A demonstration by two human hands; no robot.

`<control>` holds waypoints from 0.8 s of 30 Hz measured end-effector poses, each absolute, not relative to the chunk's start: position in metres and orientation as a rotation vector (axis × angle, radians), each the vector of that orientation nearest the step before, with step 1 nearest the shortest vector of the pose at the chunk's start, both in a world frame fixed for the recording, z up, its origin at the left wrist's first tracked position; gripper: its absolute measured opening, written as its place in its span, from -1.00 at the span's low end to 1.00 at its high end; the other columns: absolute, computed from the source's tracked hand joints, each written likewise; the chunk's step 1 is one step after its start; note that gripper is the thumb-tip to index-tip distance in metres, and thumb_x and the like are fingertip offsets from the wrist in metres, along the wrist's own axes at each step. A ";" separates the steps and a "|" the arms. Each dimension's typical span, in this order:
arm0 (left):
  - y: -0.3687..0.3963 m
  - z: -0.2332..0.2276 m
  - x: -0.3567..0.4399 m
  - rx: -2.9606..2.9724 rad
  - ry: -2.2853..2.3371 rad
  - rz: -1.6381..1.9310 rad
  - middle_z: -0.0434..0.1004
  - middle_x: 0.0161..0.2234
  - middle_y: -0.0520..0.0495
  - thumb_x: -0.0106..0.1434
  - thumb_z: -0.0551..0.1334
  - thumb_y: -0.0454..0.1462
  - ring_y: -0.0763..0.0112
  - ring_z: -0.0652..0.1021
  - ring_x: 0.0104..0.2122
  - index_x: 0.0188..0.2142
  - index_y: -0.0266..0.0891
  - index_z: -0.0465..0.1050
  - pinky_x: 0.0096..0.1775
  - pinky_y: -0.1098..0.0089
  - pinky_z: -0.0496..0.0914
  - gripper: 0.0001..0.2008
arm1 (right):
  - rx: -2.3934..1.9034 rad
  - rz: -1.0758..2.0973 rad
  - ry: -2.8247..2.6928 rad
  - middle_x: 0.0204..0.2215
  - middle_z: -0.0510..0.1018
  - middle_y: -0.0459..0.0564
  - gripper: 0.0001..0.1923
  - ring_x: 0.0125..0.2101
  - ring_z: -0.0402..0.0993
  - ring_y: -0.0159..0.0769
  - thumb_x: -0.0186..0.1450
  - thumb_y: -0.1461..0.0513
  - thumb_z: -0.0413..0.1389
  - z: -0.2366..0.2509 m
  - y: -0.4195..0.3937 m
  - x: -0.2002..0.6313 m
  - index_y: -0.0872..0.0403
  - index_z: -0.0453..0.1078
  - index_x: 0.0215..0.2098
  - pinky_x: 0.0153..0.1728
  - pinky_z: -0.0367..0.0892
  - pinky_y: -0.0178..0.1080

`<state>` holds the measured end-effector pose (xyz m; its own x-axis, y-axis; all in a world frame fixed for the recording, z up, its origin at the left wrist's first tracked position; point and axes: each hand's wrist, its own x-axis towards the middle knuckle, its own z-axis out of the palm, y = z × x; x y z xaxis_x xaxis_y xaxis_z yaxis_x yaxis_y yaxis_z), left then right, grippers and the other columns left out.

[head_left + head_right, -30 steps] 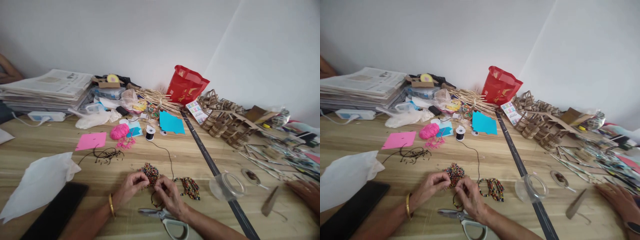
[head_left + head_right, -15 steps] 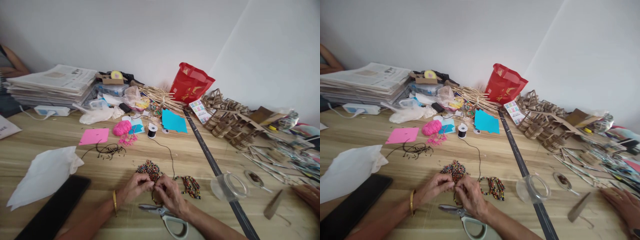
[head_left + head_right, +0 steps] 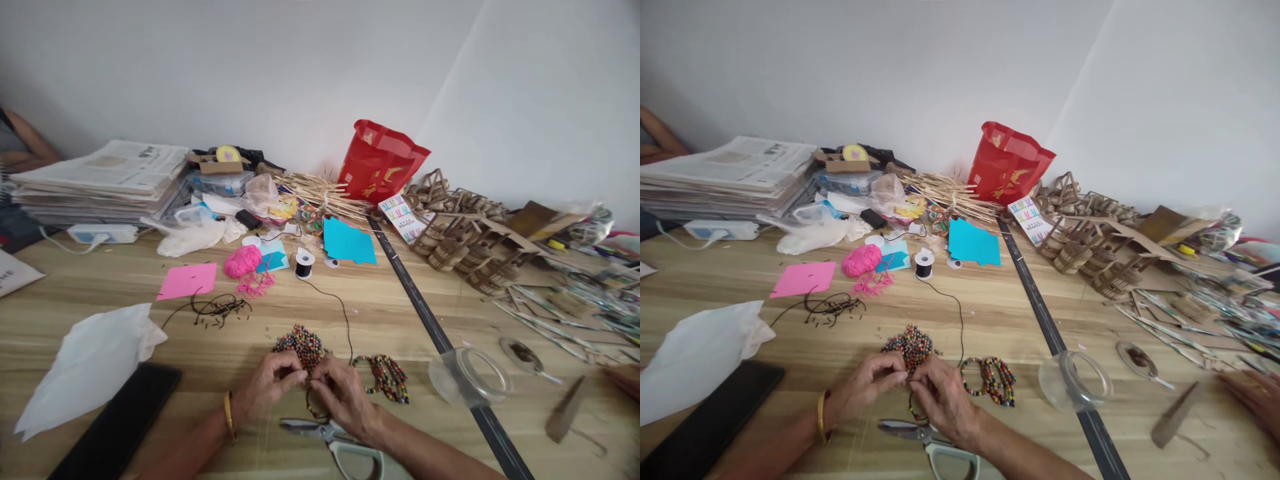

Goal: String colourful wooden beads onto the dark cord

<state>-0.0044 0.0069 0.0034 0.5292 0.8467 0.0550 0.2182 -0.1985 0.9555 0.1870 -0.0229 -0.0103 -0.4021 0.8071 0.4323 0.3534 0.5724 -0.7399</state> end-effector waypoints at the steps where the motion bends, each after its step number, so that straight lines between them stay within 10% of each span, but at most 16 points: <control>1: 0.007 0.002 -0.004 1.724 0.901 0.747 0.26 -0.56 0.05 0.20 0.12 -0.13 0.40 0.31 -0.48 -0.58 -0.26 0.31 -0.38 0.41 0.19 -0.69 | -0.920 0.699 -1.992 -0.50 0.36 -0.11 -0.88 -0.49 0.28 -0.41 0.35 0.28 0.00 -0.010 -0.023 0.187 0.07 0.28 -0.37 -0.45 0.18 -0.39; 24: 0.015 0.006 -0.009 1.670 0.909 0.754 0.33 -0.58 0.05 0.22 0.14 -0.06 0.43 0.33 -0.51 -0.55 -0.28 0.38 -0.42 0.44 0.23 -0.64 | -1.035 1.047 -1.753 -0.56 0.33 -0.19 -0.82 -0.59 0.19 -0.48 0.22 0.18 0.16 -0.006 -0.019 0.186 0.10 0.32 -0.27 -0.59 0.11 -0.42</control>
